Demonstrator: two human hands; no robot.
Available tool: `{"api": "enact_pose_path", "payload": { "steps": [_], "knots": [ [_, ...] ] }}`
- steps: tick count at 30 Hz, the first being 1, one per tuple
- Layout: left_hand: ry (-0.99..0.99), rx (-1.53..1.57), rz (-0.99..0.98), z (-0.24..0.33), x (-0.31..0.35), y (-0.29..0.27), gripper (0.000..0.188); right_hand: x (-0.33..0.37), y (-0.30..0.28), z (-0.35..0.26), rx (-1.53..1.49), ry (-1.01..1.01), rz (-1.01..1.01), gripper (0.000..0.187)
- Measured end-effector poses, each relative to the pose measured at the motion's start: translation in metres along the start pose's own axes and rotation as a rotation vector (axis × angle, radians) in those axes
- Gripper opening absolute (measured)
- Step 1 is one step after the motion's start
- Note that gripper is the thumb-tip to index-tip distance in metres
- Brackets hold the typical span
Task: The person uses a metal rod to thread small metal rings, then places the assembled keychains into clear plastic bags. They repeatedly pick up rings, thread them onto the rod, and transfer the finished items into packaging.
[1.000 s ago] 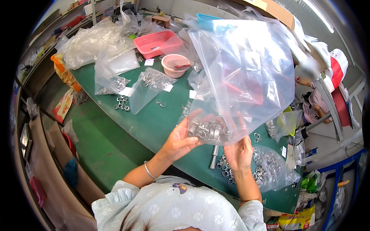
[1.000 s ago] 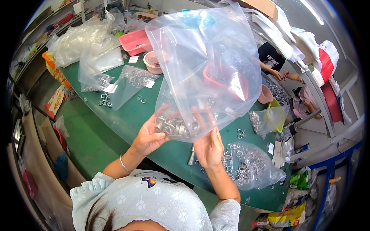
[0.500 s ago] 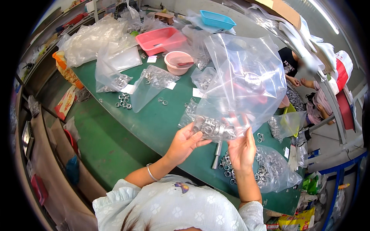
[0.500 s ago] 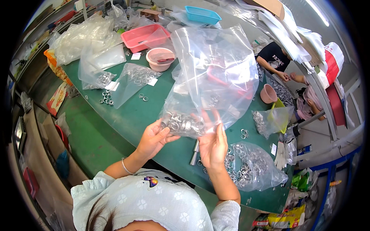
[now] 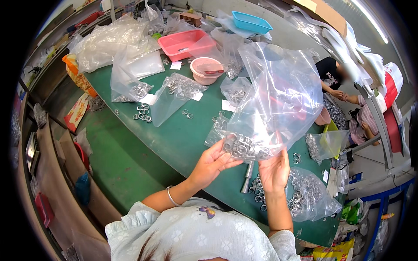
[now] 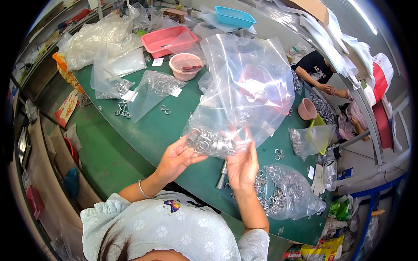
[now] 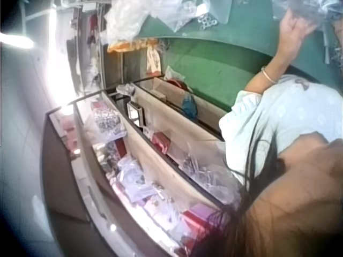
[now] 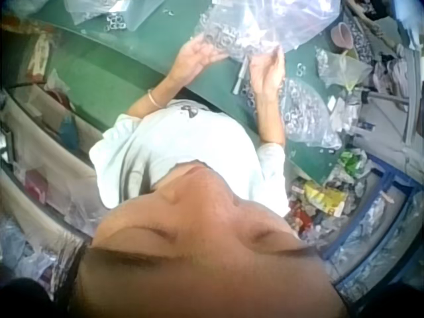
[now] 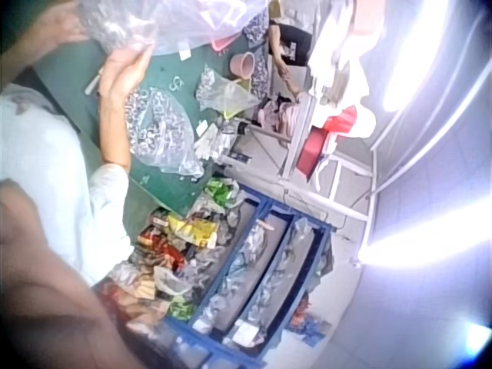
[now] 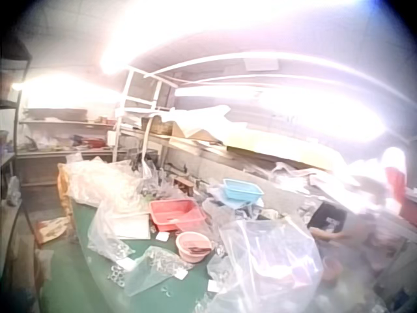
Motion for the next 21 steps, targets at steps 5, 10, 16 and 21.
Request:
{"api": "enact_pose_path", "payload": {
  "steps": [5, 10, 16, 21],
  "knots": [
    [0.029, -0.025, -0.008, 0.0, 0.0, 0.002, 0.054, -0.001, -0.003, 0.003, -0.066, 0.002, -0.034, 0.053],
    [0.017, -0.062, 0.037, 0.0, 0.0, 0.0, 0.055, -0.002, -0.008, 0.005, 0.064, -0.015, -0.064, 0.056],
    [0.024, -0.097, 0.073, -0.001, 0.0, -0.001, 0.055, -0.003, -0.013, 0.007, 0.159, -0.019, -0.022, 0.056],
    [0.03, -0.106, 0.111, -0.001, 0.001, -0.001, 0.054, -0.004, -0.004, 0.005, 0.127, 0.005, -0.049, 0.053]
  ]
}}
Point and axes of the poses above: each hand's wrist, its own x-axis away from the middle knuckle, its own y-axis out of the palm, z = x × y, the point moved 2 cm from there along -x, towards the middle knuckle, and after that the axes turned 5 degrees about -y, right-handed, at the moved point
